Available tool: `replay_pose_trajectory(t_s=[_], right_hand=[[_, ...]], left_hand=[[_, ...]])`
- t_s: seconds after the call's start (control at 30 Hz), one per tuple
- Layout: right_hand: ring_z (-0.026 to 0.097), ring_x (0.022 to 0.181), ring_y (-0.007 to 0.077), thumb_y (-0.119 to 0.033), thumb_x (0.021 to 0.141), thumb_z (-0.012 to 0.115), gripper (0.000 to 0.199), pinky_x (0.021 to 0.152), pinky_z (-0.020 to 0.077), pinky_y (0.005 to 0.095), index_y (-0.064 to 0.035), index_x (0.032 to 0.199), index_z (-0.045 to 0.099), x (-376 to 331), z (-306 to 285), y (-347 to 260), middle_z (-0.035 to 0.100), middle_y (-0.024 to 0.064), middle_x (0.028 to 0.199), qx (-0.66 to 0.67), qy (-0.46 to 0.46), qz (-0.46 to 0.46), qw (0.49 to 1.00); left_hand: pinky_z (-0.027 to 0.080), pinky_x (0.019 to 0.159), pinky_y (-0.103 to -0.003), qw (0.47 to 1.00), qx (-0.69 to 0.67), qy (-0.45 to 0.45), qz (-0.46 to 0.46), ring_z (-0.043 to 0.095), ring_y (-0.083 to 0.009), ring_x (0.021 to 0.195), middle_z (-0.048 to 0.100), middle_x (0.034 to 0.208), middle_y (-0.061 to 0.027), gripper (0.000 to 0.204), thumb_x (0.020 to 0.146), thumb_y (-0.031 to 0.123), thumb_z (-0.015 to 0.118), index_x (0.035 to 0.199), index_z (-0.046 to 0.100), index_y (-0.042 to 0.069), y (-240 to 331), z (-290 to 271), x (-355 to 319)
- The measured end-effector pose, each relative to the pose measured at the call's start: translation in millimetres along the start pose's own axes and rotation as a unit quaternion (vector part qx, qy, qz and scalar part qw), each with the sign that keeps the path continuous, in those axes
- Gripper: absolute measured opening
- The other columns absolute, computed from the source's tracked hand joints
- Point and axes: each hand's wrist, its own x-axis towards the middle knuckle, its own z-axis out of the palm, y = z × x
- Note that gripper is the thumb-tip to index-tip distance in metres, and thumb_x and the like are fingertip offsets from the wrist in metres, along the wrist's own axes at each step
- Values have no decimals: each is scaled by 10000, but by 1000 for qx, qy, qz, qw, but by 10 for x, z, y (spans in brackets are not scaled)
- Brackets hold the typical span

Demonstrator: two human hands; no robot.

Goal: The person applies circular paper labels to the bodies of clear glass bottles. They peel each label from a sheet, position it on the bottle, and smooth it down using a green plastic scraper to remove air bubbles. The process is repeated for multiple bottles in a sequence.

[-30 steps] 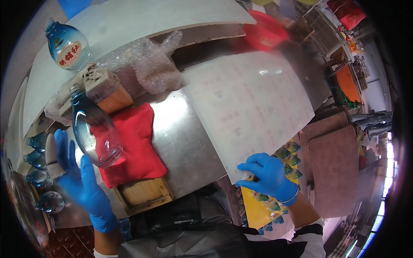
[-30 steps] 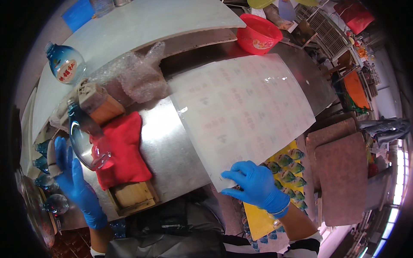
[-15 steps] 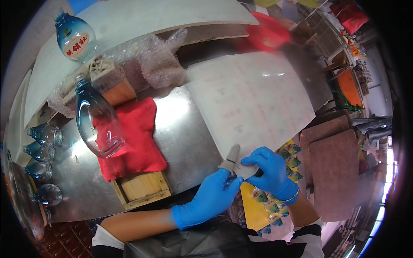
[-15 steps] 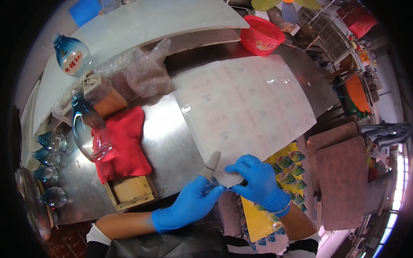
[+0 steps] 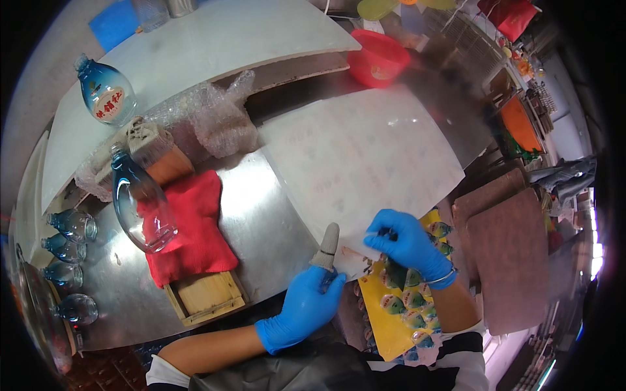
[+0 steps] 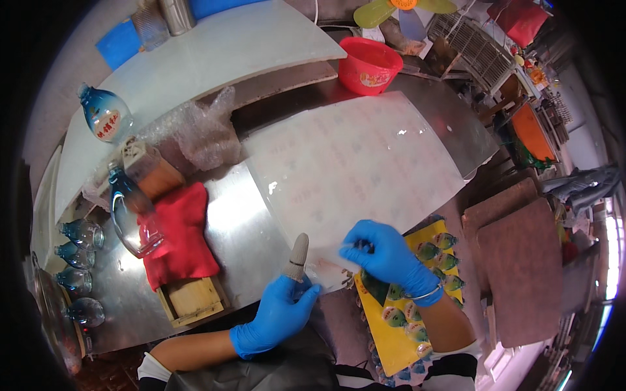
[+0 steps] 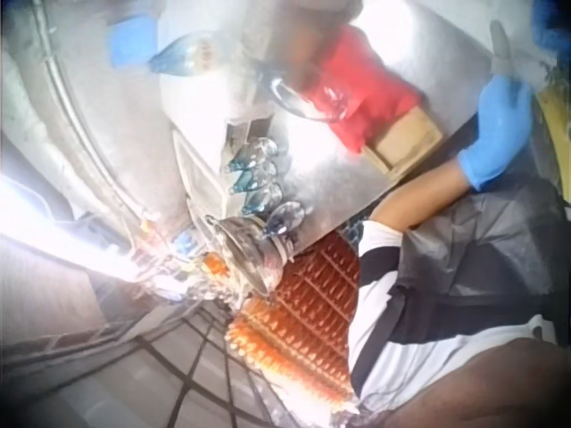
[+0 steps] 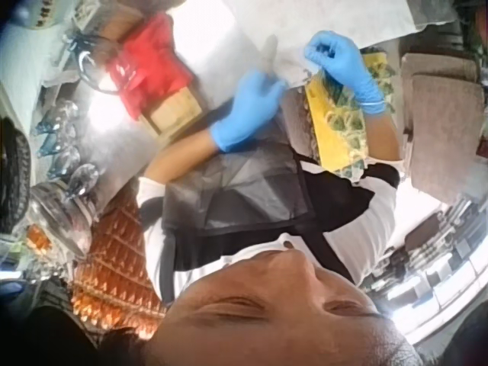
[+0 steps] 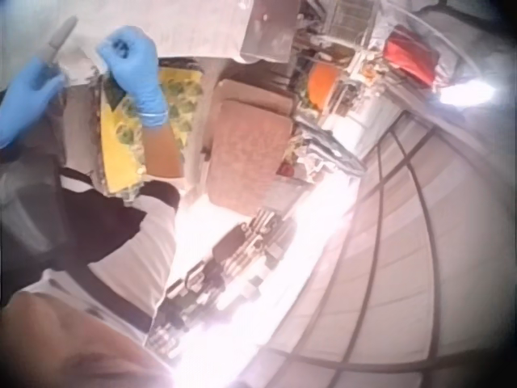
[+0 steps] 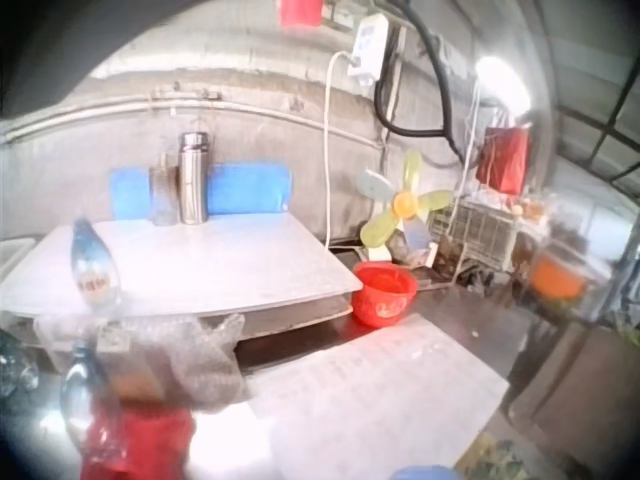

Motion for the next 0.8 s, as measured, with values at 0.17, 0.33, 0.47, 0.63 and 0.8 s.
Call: replay_pose_trajectory(t_s=[0.17,0.33,0.47,0.63,0.8], right_hand=[[460,584,81,-184,784,644,97,542,379,216,-107,767,588,85,-773,-5,495,-28,656,189,249,157,937],[453,563,76,-291,780,643,161,462,342,217,-139,754,599,-90,-1907,567,497,-32,630,165,455,235,843],[597,769,222,-341,771,669,340,687,480,324,-66,962,609,-73,-2054,890,617,84,859,-527,565,195,604],[527,1057,299,-534,771,601,620,860,449,410,-55,1160,545,731,-720,175,555,135,1149,-505,275,49,817],[610,850,291,-353,825,554,286,702,510,381,-111,946,648,1067,-1056,329,647,97,904,-587,176,201,764]], left_hand=[[457,551,-346,995,-91,39,18,578,-265,602,618,797,-195,296,830,104,586,1101,531,-2,-55,-24,-16],[436,654,-214,998,-9,-47,-28,443,-59,642,491,705,4,812,819,-11,546,1459,88,190,-69,-52,39],[444,656,-226,998,2,-57,-32,463,-67,645,501,703,-5,823,817,4,551,1460,72,192,-16,-58,59],[449,675,-231,996,-13,-64,-54,497,-81,680,528,742,-31,866,819,2,546,1455,-16,177,36,-170,63],[462,747,-249,989,-81,-102,-72,539,-109,775,570,877,-83,874,844,-24,512,1438,-106,147,13,-153,0]])
